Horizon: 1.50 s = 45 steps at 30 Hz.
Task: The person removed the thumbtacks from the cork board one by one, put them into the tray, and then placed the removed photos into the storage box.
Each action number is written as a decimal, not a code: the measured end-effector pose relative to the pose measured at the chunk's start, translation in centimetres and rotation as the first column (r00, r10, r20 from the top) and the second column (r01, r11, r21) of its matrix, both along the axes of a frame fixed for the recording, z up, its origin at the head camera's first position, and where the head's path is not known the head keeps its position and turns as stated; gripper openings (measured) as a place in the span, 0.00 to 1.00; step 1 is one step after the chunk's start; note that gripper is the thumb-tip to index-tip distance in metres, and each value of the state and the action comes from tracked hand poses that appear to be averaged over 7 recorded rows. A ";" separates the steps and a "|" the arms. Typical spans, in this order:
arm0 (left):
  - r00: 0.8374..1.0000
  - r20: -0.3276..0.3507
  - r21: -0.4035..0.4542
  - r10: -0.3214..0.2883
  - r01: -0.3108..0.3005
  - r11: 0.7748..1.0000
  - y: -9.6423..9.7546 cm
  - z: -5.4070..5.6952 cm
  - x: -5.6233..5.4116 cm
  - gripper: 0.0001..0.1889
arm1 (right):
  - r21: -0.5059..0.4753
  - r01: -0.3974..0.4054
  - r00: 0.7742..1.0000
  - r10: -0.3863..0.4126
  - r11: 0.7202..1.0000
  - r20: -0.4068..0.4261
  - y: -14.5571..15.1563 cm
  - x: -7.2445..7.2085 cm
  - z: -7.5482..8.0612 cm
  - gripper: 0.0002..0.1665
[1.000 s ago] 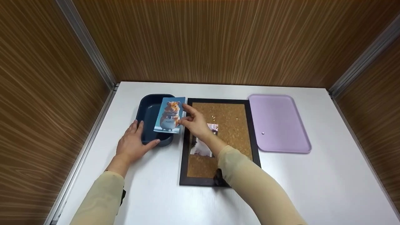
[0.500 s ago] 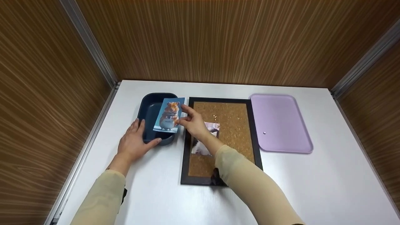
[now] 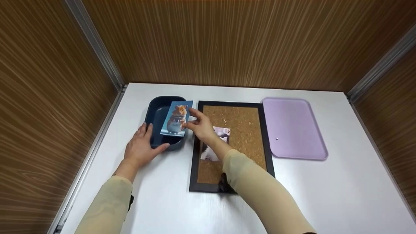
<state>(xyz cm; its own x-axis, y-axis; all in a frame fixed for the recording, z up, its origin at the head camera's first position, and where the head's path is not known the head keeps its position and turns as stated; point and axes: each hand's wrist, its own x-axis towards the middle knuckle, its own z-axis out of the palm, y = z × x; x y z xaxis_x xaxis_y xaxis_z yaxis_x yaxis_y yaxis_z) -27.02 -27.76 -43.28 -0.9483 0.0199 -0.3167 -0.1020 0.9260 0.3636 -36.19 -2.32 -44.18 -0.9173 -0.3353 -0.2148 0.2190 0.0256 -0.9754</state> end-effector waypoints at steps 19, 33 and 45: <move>1.000 -0.019 0.014 0.001 -0.001 1.000 0.0 -0.1 0.1 0.65 | 0.065 -0.028 1.000 0.028 0.997 0.005 -1.3 -0.2 0.5 0.40; 1.000 -0.015 0.017 -0.002 0.002 1.000 0.0 -0.1 0.2 0.67 | 0.117 -0.087 0.996 0.085 0.989 0.023 -2.3 -0.1 0.9 0.38; 1.000 -0.011 0.013 0.004 -0.004 1.000 0.0 -0.2 0.2 0.65 | 0.149 -0.132 0.991 0.132 0.980 0.008 -3.2 0.1 0.8 0.37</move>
